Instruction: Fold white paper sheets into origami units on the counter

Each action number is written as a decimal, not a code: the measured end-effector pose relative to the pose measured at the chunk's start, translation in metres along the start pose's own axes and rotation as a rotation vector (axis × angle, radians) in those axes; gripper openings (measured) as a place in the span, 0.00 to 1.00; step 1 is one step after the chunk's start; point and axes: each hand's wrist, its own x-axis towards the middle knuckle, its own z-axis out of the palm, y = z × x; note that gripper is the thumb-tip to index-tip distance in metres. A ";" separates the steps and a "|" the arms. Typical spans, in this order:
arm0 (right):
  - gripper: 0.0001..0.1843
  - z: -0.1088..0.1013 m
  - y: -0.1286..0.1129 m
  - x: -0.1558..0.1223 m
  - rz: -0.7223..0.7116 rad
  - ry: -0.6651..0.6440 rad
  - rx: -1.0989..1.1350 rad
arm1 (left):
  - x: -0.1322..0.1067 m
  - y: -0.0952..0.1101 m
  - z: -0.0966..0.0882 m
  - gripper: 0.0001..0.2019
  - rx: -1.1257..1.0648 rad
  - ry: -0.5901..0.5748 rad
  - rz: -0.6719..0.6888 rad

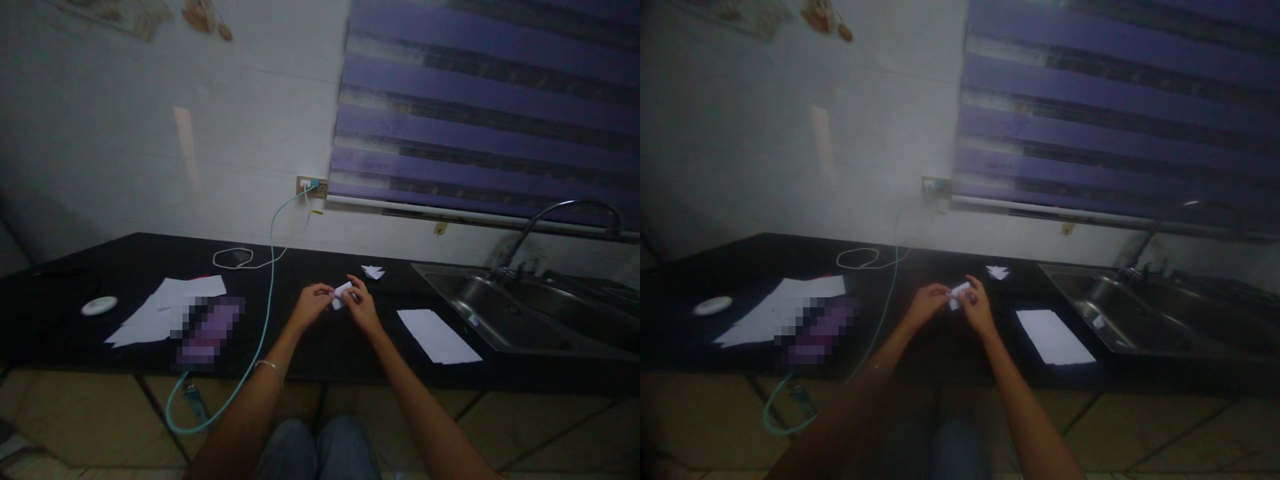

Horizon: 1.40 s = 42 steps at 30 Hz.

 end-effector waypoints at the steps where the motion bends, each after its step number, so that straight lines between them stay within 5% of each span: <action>1: 0.12 0.000 -0.001 0.000 -0.002 0.008 -0.006 | 0.000 0.000 0.000 0.13 0.009 0.007 -0.001; 11: 0.13 0.003 0.007 0.002 0.057 0.043 0.054 | -0.003 0.011 0.003 0.09 0.050 0.111 0.031; 42: 0.14 0.004 0.007 0.003 0.145 0.084 0.107 | -0.007 0.015 0.004 0.08 0.127 0.109 0.083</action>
